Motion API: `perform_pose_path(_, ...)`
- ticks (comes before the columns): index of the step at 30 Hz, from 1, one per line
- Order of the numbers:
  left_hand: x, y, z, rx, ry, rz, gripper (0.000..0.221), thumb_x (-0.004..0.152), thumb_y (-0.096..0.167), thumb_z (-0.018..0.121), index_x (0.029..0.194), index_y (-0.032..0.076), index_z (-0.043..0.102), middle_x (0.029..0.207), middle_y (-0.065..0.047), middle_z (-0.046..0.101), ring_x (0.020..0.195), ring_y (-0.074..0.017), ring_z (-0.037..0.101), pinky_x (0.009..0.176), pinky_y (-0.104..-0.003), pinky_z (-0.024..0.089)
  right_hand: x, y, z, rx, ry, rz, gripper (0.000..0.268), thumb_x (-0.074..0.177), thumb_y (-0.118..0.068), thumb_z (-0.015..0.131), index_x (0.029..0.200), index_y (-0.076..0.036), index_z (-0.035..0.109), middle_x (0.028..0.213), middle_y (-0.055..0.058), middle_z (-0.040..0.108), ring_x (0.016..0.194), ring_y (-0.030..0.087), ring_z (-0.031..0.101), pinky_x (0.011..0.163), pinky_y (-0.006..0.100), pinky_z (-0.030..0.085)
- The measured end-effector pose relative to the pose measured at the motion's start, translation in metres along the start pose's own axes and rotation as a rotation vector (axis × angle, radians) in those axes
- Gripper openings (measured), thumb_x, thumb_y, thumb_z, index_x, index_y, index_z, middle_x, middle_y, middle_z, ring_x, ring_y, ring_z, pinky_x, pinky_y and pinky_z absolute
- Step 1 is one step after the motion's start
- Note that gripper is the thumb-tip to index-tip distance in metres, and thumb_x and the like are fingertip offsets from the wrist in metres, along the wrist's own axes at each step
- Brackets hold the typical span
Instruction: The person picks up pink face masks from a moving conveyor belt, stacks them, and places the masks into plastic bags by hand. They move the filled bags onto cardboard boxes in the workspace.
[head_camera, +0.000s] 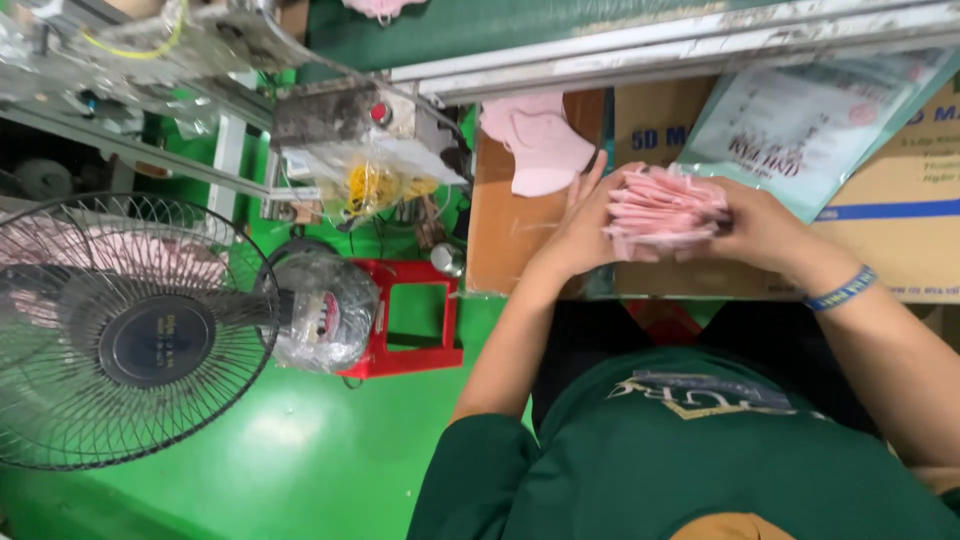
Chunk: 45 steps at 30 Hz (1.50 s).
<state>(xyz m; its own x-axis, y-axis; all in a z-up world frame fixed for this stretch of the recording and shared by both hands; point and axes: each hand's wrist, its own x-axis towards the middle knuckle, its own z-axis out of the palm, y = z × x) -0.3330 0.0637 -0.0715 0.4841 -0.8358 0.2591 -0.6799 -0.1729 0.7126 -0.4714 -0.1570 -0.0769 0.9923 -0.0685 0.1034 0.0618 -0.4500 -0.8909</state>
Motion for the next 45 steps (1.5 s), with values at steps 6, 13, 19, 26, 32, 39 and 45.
perform_pose_path(6, -0.015, -0.018, 0.033, -0.078, -0.031, -0.027, 0.092, 0.077, 0.041, 0.085, 0.154, 0.015, 0.042, 0.163, -0.013, 0.046, 0.166, -0.0367, 0.02, 0.132, -0.064, 0.01, -0.002, 0.031, 0.037, -0.096, 0.093, -0.151, 0.045, 0.079, -0.016, 0.084, 0.123, -0.014, 0.07, 0.12, 0.01, 0.072, 0.112, 0.026, 0.066, 0.1, 0.036, 0.052)
perform_pose_path(13, -0.033, -0.048, 0.075, 0.021, -0.019, -0.062, 0.077, 0.091, 0.036, 0.077, 0.156, 0.014, 0.043, 0.154, -0.015, 0.054, 0.152, -0.0318, 0.043, 0.132, -0.054, 0.021, -0.016, 0.049, 0.03, -0.381, 0.078, -0.212, 0.046, 0.071, -0.026, 0.081, 0.113, -0.011, 0.07, 0.119, 0.016, 0.069, 0.115, 0.035, 0.061, 0.101, 0.043, 0.049)
perform_pose_path(19, -0.027, 0.039, 0.011, -0.89, 0.012, -0.09, 0.106, 0.066, 0.031, 0.096, 0.153, 0.009, 0.038, 0.132, -0.014, 0.06, 0.122, -0.0276, 0.061, 0.102, -0.04, 0.05, -0.048, 0.056, 0.012, -0.172, 0.094, -0.273, 0.027, 0.091, -0.013, 0.065, 0.117, -0.011, 0.073, 0.121, 0.011, 0.073, 0.118, 0.031, 0.066, 0.109, 0.046, 0.048)
perform_pose_path(26, -0.055, 0.002, 0.026, -0.365, -0.071, 0.169, 0.043, 0.095, 0.018, 0.088, 0.131, 0.01, 0.066, 0.128, -0.005, 0.072, 0.117, -0.011, 0.065, 0.1, -0.028, 0.057, -0.03, -0.023, -0.011, -0.185, -0.009, -0.738, 0.034, 0.087, -0.037, 0.078, 0.11, -0.011, 0.073, 0.103, 0.002, 0.071, 0.097, 0.026, 0.07, 0.091, 0.048, 0.054)
perform_pose_path(32, 0.022, -0.015, -0.006, -0.09, -0.448, -0.166, 0.058, 0.084, 0.029, 0.082, 0.135, 0.007, 0.068, 0.135, -0.015, 0.07, 0.131, -0.0299, 0.065, 0.112, -0.039, 0.052, -0.02, 0.02, -0.023, -0.89, 0.012, 0.049, 0.016, 0.084, -0.022, 0.073, 0.093, -0.009, 0.073, 0.097, 0.01, 0.067, 0.094, 0.033, 0.067, 0.076, 0.044, 0.055)
perform_pose_path(39, 0.039, -0.033, 0.076, -0.217, -0.66, -0.02, 0.106, 0.078, 0.049, 0.086, 0.16, 0.009, 0.03, 0.166, -0.023, 0.02, 0.153, -0.0392, 0.016, 0.123, -0.045, 0.022, -0.013, 0.024, -0.027, -0.825, -0.029, 0.133, 0.013, 0.081, -0.023, 0.071, 0.085, -0.011, 0.073, 0.093, 0.011, 0.067, 0.092, 0.033, 0.067, 0.079, 0.044, 0.056)
perform_pose_path(45, 0.036, -0.021, 0.089, 0.0, -0.745, 0.06, 0.066, 0.083, 0.055, 0.079, 0.137, 0.02, 0.066, 0.17, -0.019, 0.014, 0.159, -0.0406, 0.005, 0.129, -0.049, 0.011, -0.014, 0.035, -0.02, -0.972, 0.088, 0.09, 0.019, 0.086, -0.02, 0.07, 0.1, -0.007, 0.07, 0.098, 0.012, 0.067, 0.096, 0.033, 0.067, 0.08, 0.046, 0.056)
